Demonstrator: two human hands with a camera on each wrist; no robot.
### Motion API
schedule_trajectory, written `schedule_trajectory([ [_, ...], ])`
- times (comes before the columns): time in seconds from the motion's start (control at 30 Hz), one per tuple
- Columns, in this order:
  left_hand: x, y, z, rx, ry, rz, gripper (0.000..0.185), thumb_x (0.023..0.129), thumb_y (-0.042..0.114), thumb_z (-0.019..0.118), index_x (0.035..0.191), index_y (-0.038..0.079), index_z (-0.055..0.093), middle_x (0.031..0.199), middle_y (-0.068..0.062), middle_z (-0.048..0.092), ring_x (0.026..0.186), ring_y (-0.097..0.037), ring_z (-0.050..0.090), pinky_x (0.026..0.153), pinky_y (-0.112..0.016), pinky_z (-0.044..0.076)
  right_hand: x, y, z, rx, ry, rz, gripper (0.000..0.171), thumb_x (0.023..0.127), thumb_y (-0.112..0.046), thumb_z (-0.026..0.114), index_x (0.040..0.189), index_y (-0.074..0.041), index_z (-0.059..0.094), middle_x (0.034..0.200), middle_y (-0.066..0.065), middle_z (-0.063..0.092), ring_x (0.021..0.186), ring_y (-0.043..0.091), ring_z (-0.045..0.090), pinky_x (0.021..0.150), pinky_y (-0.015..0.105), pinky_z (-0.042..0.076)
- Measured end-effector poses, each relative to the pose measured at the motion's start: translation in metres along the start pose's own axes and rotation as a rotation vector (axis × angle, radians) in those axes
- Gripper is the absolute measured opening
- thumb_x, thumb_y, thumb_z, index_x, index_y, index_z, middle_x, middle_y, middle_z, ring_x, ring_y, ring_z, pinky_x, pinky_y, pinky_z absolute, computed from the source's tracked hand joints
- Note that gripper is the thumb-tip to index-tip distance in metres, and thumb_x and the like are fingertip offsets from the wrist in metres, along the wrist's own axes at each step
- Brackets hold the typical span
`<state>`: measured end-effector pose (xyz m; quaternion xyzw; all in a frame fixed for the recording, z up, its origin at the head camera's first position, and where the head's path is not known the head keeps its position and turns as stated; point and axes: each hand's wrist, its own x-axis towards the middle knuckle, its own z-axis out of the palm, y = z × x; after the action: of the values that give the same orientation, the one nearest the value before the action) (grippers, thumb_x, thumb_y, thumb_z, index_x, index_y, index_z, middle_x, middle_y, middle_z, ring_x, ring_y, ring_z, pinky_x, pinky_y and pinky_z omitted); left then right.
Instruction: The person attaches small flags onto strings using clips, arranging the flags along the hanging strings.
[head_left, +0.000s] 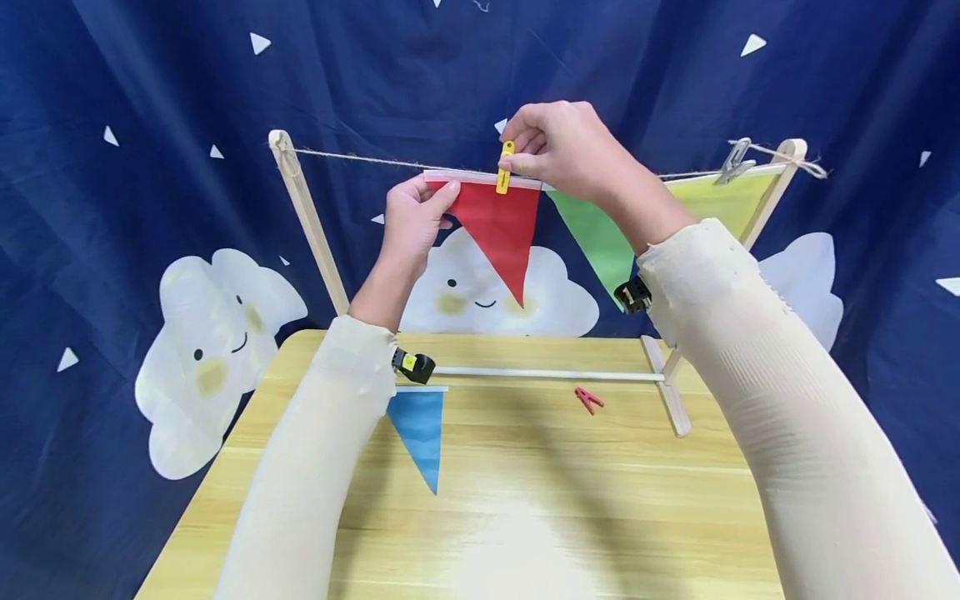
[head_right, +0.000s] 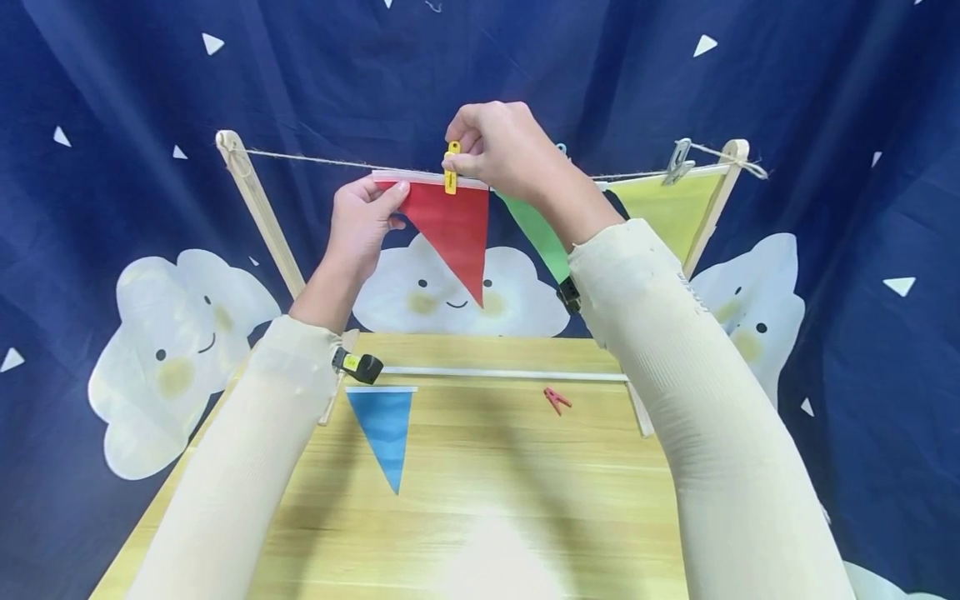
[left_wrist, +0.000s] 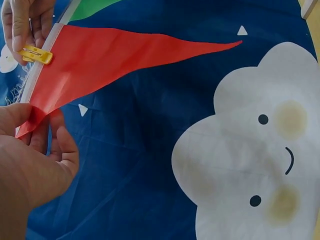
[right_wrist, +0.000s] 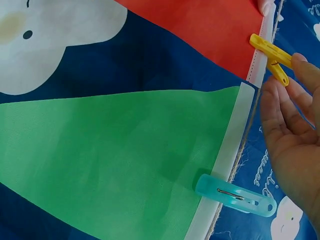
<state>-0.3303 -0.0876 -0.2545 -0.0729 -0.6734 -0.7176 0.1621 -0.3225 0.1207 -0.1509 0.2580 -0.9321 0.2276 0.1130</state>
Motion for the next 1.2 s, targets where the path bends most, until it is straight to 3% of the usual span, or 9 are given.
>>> schedule_trajectory([
  [0.33, 0.0, -0.002, 0.001, -0.01, -0.007, 0.009, 0.025, 0.099, 0.016, 0.071, 0.116, -0.002, 0.073, 0.092, -0.002, 0.073, 0.079, -0.014, 0.066, 0.066, -0.021, 0.054, -0.001, -0.001, 0.0, -0.003, 0.005, -0.027, 0.039, 0.1, -0.027, 0.068, 0.134, -0.008, 0.065, 0.121, 0.009, 0.071, 0.107, 0.017, 0.067, 0.1, 0.032, 0.056],
  [0.6, -0.002, -0.004, -0.002, -0.01, -0.004, 0.004, 0.023, 0.099, 0.017, 0.07, 0.115, 0.0, 0.072, 0.097, -0.007, 0.074, 0.082, -0.014, 0.067, 0.069, -0.024, 0.056, -0.002, -0.003, -0.002, -0.01, 0.003, -0.035, 0.042, 0.1, -0.027, 0.069, 0.137, -0.008, 0.064, 0.124, 0.008, 0.071, 0.11, 0.017, 0.068, 0.101, 0.031, 0.056],
  [0.87, -0.003, -0.005, -0.004, -0.026, -0.025, 0.013, 0.021, 0.1, 0.015, 0.068, 0.113, -0.001, 0.071, 0.095, -0.002, 0.073, 0.084, -0.013, 0.07, 0.08, -0.03, 0.059, -0.006, -0.004, -0.005, -0.012, 0.008, -0.048, 0.042, 0.1, -0.026, 0.068, 0.137, -0.007, 0.063, 0.125, 0.009, 0.071, 0.11, 0.017, 0.066, 0.103, 0.031, 0.055],
  [1.03, -0.004, -0.006, -0.007, -0.067, -0.024, -0.003, 0.021, 0.099, 0.011, 0.069, 0.114, -0.003, 0.07, 0.094, 0.0, 0.072, 0.088, -0.013, 0.07, 0.087, -0.028, 0.059, -0.007, -0.004, -0.005, 0.009, -0.001, -0.031, 0.044, 0.101, -0.028, 0.067, 0.14, -0.007, 0.06, 0.132, 0.009, 0.068, 0.118, 0.018, 0.065, 0.106, 0.032, 0.053],
  [1.2, -0.009, -0.008, -0.011, -0.059, -0.031, 0.006, 0.026, 0.1, 0.013, 0.068, 0.119, -0.004, 0.068, 0.104, -0.005, 0.073, 0.092, -0.013, 0.071, 0.094, -0.03, 0.058, -0.013, 0.0, -0.006, 0.052, 0.011, 0.008, 0.049, 0.102, -0.031, 0.066, 0.145, -0.01, 0.056, 0.142, 0.008, 0.062, 0.129, 0.019, 0.06, 0.111, 0.032, 0.049],
])
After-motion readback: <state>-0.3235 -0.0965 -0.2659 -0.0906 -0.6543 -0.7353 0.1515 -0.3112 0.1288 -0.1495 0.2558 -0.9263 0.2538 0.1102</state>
